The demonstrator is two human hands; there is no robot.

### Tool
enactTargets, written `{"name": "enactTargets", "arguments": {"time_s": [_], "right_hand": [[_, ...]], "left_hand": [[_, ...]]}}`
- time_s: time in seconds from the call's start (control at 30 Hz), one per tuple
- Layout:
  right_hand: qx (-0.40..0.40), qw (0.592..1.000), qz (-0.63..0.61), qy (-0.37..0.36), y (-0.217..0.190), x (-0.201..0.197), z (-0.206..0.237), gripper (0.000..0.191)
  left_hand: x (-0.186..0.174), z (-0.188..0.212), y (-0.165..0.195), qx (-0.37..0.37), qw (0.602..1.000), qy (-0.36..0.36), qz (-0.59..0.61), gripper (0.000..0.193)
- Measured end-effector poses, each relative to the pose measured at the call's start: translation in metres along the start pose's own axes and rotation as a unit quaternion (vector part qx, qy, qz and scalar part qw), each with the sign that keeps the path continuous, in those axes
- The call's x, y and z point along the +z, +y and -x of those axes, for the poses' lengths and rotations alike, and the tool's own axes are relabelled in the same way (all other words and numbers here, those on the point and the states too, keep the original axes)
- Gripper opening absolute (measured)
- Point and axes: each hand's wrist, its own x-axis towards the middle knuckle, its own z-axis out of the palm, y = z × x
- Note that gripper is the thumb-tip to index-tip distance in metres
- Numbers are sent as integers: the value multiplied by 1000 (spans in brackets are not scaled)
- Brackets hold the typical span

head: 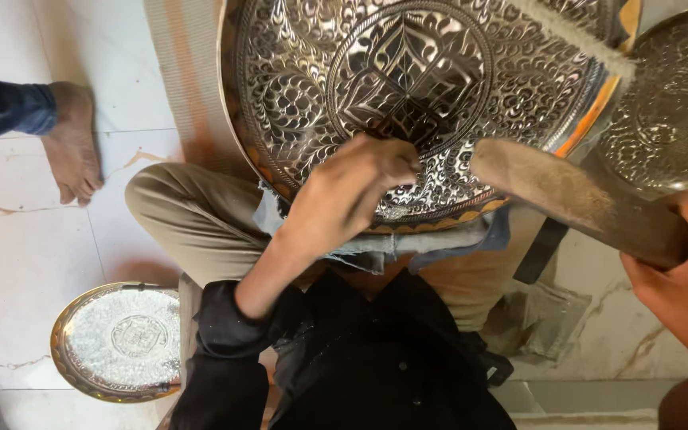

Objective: The person sits cross-legged on the floor with an engraved brass tray resting on their lap. They hold a small punch against the tray's patterned surface with one hand and repeatedly strike it with a wooden mallet held in the other hand, repositioning the punch along the design as they work, with other finished trays lying on the floor nearby.

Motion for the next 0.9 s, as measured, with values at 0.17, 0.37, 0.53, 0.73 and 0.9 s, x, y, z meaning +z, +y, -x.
{"name": "enactTargets", "arguments": {"time_s": [0.17, 0.37, 0.53, 0.73, 0.9], "right_hand": [[7, 993, -104, 61, 6, 8, 11, 40], [37, 964, -262, 19, -19, 49, 35, 24], [88, 947, -297, 82, -30, 85, 62, 39], [120, 963, -228, 74, -48, 108, 78, 41], [116, 935, -295, 157, -57, 109, 75, 36]], "left_hand": [[-16, -13, 3, -51, 998, -32, 35, 28], [-9, -23, -20, 20, 983, -180, 29, 30], [2, -44, -39, 61, 946, -318, 26, 21], [5, -54, -26, 98, 898, -401, -154, 44], [2, -58, -23, 147, 909, -368, -129, 41]]}}
